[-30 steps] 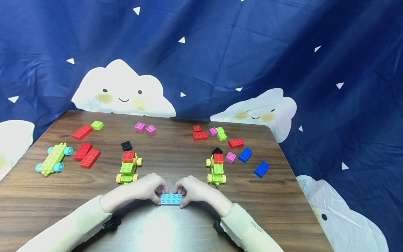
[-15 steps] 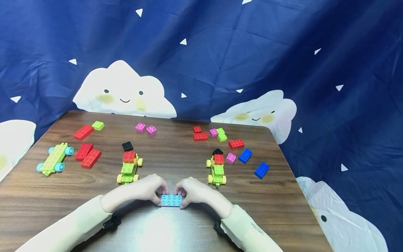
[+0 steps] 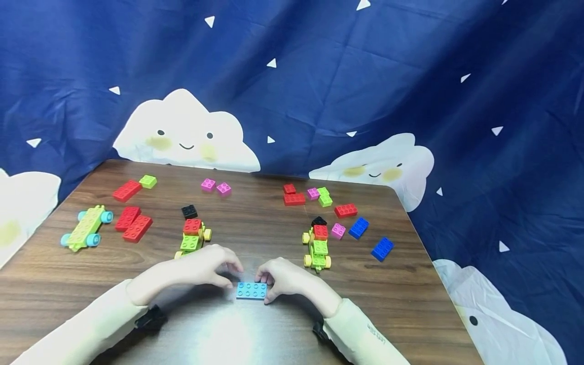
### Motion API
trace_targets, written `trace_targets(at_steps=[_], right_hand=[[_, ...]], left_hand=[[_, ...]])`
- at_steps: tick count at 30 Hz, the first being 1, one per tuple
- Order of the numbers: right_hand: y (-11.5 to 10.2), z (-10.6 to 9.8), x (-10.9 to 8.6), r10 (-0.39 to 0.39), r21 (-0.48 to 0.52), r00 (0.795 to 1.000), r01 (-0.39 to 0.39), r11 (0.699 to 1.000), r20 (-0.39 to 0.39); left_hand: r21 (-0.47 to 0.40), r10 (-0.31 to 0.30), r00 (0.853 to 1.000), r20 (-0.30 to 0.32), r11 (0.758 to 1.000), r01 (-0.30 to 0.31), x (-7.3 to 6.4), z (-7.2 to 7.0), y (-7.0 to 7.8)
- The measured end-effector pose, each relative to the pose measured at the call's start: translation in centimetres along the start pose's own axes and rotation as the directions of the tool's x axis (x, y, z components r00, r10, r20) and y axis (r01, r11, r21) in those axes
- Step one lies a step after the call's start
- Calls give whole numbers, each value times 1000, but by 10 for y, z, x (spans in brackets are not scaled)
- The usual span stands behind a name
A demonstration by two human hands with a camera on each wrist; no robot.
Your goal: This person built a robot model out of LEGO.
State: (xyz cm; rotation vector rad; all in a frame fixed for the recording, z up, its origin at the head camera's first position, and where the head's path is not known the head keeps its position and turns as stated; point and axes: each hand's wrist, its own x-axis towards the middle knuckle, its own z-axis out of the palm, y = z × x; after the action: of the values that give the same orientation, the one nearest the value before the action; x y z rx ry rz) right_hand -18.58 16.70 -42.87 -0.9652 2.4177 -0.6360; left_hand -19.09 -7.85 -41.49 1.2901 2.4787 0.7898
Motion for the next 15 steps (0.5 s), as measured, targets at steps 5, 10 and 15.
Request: trace_targets(at_steps=[5, 10, 15], right_hand=[[2, 1, -1, -13, -13, 1000, 13, 1000, -6], [3, 2, 0, -12, -17, 1000, 12, 1000, -14], [4, 4, -1, -9, -18, 1000, 8, 1000, -19]], left_hand=[[1, 86, 993, -75, 996, -86, -14, -22, 4], [48, 106, 975, -198, 994, -98, -29, -45, -2], [19, 26, 938, -345, 1000, -21, -47, -70, -17]])
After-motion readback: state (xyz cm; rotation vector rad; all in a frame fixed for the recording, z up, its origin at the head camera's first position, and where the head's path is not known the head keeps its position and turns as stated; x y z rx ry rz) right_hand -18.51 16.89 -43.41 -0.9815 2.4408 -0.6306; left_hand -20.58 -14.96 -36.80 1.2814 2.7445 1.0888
